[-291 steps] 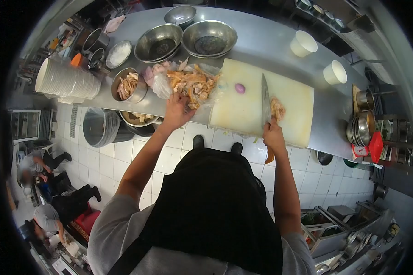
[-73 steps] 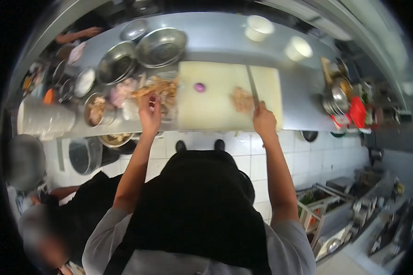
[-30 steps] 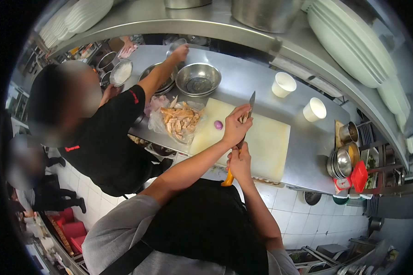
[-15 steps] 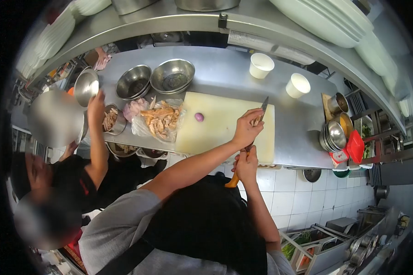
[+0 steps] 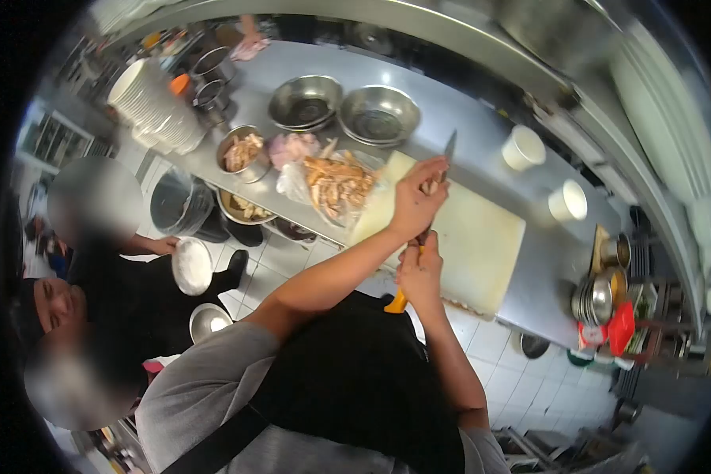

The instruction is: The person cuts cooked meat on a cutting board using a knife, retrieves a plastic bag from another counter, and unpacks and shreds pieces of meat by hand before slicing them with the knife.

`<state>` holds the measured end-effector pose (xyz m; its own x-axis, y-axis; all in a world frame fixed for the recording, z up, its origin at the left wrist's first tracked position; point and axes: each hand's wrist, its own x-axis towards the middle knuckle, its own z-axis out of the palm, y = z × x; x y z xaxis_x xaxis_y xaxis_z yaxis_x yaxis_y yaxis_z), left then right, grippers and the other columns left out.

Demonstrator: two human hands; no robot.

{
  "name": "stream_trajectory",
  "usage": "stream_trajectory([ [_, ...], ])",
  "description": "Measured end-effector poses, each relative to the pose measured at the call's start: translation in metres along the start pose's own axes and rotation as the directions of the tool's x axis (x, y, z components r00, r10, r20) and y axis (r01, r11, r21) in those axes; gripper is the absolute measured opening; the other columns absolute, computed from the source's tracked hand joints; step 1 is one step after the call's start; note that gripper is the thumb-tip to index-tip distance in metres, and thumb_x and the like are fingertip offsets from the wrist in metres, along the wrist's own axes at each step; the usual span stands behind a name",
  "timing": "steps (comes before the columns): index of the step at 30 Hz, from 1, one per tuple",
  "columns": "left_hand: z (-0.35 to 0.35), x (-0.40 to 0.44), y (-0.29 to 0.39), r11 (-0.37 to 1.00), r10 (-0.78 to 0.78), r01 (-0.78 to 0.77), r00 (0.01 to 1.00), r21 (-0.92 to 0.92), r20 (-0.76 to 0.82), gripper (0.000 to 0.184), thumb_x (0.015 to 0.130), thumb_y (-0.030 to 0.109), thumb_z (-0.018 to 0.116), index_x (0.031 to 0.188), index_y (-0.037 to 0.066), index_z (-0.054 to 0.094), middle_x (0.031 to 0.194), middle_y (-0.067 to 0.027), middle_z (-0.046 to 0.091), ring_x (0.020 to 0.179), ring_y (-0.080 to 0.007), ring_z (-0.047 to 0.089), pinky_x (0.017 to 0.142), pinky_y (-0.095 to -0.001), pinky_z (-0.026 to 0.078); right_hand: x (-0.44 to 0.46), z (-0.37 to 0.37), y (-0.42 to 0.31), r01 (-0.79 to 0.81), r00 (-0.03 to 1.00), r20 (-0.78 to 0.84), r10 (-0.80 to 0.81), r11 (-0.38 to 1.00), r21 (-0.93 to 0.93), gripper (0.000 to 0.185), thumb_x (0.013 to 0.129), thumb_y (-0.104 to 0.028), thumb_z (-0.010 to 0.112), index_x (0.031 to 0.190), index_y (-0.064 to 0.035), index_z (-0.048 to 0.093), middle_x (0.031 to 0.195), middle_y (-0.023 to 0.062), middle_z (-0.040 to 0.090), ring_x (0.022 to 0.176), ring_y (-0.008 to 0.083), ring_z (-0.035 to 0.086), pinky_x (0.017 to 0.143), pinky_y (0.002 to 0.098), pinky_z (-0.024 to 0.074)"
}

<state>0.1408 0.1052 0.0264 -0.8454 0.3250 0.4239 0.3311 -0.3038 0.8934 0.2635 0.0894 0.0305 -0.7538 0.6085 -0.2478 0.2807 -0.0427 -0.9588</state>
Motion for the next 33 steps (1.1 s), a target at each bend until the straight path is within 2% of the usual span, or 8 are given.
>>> stream_trajectory([
  [4,-0.098,0.043,0.007,0.978,0.146,-0.107,0.965,0.179,-0.22,0.033,0.076,0.0,0.065,0.108,-0.002,0.065,0.12,-0.0151,0.062,0.108,-0.0259,0.061,0.094,-0.033,0.046,0.028,0.078,-0.022,0.036,0.983,0.182,-0.029,0.999,-0.037,0.012,0.099,-0.019,0.042,0.101,-0.0067,0.041,0.065,0.0029,0.048,0.046,0.0102,0.047,0.038,0.0273,0.0409],
  [12,-0.292,0.097,0.002,0.928,0.228,-0.025,0.826,0.372,-0.515,0.036,0.082,0.008,0.064,0.117,-0.001,0.064,0.111,-0.0091,0.066,0.102,-0.0152,0.058,0.093,-0.0293,0.044,0.089,0.248,-0.033,0.556,0.769,0.507,-0.39,0.8,-0.227,0.02,0.094,-0.017,0.048,0.105,-0.0015,0.044,0.067,0.0114,0.058,0.045,0.0229,0.056,0.041,0.0367,0.0445],
  [14,-0.328,0.101,-0.009,0.927,0.084,0.135,0.834,0.349,-0.545,0.034,0.084,0.008,0.063,0.116,-0.001,0.064,0.111,-0.0095,0.066,0.102,-0.0151,0.058,0.093,-0.0286,0.043,0.099,0.273,-0.037,0.43,0.795,0.564,-0.223,0.863,-0.265,0.024,0.093,-0.019,0.046,0.105,0.0012,0.043,0.074,0.0313,0.059,0.077,0.051,0.059,0.067,0.056,0.0448],
  [18,-0.409,0.112,-0.07,0.92,-0.116,0.264,0.891,0.291,-0.44,0.029,0.092,0.018,0.055,0.109,-0.002,0.067,0.099,-0.0096,0.069,0.098,-0.0148,0.056,0.085,-0.0298,0.044,0.123,0.282,-0.021,0.425,0.813,0.527,-0.248,0.871,-0.245,0.023,0.093,-0.019,0.047,0.105,0.0005,0.044,0.072,0.0298,0.058,0.072,0.0514,0.057,0.065,0.0548,0.0448],
  [21,-0.429,0.126,-0.058,0.926,0.01,0.12,0.94,0.357,-0.342,0.037,0.098,0.024,0.044,0.111,-0.002,0.066,0.105,-0.0112,0.068,0.102,-0.0187,0.057,0.092,-0.0326,0.043,0.127,0.235,-0.033,0.292,0.809,0.582,-0.086,0.917,-0.271,0.023,0.096,-0.021,0.049,0.113,-0.0056,0.047,0.067,0.0049,0.054,0.044,0.0137,0.049,0.041,0.0292,0.0436],
  [25,-0.432,0.142,-0.053,0.964,0.07,0.008,0.955,0.264,-0.287,0.043,0.101,0.028,0.036,0.117,-0.003,0.062,0.119,-0.0152,0.063,0.112,-0.0262,0.056,0.102,-0.0369,0.039,0.093,0.15,-0.051,0.065,0.873,0.486,0.042,0.977,-0.202,0.017,0.097,-0.021,0.049,0.107,-0.0069,0.05,0.067,0.0034,0.051,0.046,0.0098,0.046,0.041,0.0268,0.0425],
  [30,-0.38,0.122,-0.037,0.879,0.166,-0.056,0.967,0.474,-0.194,0.023,0.096,0.009,0.05,0.113,-0.003,0.06,0.105,-0.0143,0.065,0.094,-0.0188,0.06,0.082,-0.0306,0.047,0.056,0.033,0.006,-0.011,0.996,0.077,0.038,0.947,-0.321,0.02,0.094,-0.014,0.049,0.113,-0.0093,0.053,0.064,0.0053,0.054,0.048,0.0137,0.05,0.045,0.0294,0.0424],
  [33,-0.334,0.071,-0.034,0.817,-0.206,0.086,0.967,0.57,0.149,0.028,0.089,0.012,0.061,0.113,-0.002,0.059,0.103,-0.0171,0.062,0.088,-0.0243,0.06,0.081,-0.0338,0.048,0.026,-0.015,0.031,0.005,0.982,-0.159,-0.106,0.845,-0.535,0.023,0.093,-0.016,0.052,0.114,-0.0077,0.055,0.069,0.0157,0.06,0.053,0.0275,0.059,0.052,0.0374,0.048],
])
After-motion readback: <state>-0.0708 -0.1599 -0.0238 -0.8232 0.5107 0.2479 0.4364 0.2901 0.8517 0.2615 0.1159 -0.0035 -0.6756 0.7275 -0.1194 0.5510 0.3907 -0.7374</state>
